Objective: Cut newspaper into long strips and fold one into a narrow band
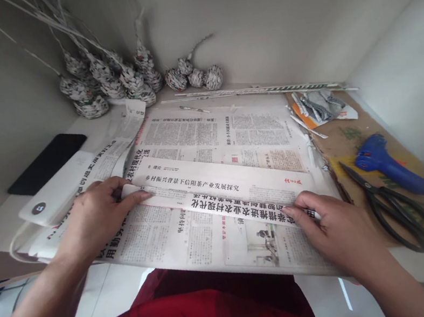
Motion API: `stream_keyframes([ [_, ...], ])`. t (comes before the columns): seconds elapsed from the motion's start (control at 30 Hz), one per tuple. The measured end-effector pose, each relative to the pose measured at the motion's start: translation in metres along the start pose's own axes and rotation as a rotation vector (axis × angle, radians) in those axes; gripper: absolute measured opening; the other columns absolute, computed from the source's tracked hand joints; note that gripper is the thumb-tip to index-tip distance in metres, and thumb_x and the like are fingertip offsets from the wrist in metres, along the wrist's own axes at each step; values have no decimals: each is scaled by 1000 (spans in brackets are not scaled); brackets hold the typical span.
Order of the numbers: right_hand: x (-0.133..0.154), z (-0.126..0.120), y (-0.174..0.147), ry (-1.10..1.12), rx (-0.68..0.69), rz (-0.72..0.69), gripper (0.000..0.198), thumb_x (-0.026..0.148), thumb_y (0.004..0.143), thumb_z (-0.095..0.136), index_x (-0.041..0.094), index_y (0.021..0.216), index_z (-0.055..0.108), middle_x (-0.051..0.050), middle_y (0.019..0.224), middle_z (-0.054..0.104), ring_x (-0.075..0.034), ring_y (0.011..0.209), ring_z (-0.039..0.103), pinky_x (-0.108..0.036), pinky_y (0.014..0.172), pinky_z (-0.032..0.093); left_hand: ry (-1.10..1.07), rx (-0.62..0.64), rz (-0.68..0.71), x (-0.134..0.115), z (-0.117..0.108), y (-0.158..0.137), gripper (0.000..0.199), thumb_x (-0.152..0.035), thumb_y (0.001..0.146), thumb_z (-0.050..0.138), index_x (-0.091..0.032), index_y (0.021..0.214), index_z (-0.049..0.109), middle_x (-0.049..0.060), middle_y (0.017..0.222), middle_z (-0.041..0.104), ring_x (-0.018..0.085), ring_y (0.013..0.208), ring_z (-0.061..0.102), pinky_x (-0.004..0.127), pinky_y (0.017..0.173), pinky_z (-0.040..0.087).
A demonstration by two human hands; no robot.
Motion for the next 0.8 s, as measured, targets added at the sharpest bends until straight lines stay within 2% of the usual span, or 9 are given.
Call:
stream_keyframes([
  [0.3,-2,0,2,-1,34,-1,56,74,93,40,26,71,56,1,59,63,-21,55,60,-31,55,36,32,10,55,-2,1,3,44,-65,86,60,-23,97,66,8,87,64,28,80,62,40,75,47],
  [0.63,-5,3,4,17,47,-19,51,71,94,43,26,72,56,0,60,64,-22,55,62,-30,55,37,76,0,79,-2,2,3,44,-66,87,58,-23,95,64,9,85,64,31,82,63,43,76,48],
  [0.8,-8,5,3,18,89,5,49,69,95,45,26,74,56,1,63,64,-23,60,63,-31,58,38,102,-12,87,-1,3,2,45,-65,89,55,-23,101,64,11,88,65,32,85,64,45,80,48],
])
Point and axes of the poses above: each hand's wrist, its own y-axis towards the middle knuckle, its own z-axis out of the palm, x = y × z, the point moved 3 cm from there along y, towards the middle knuckle
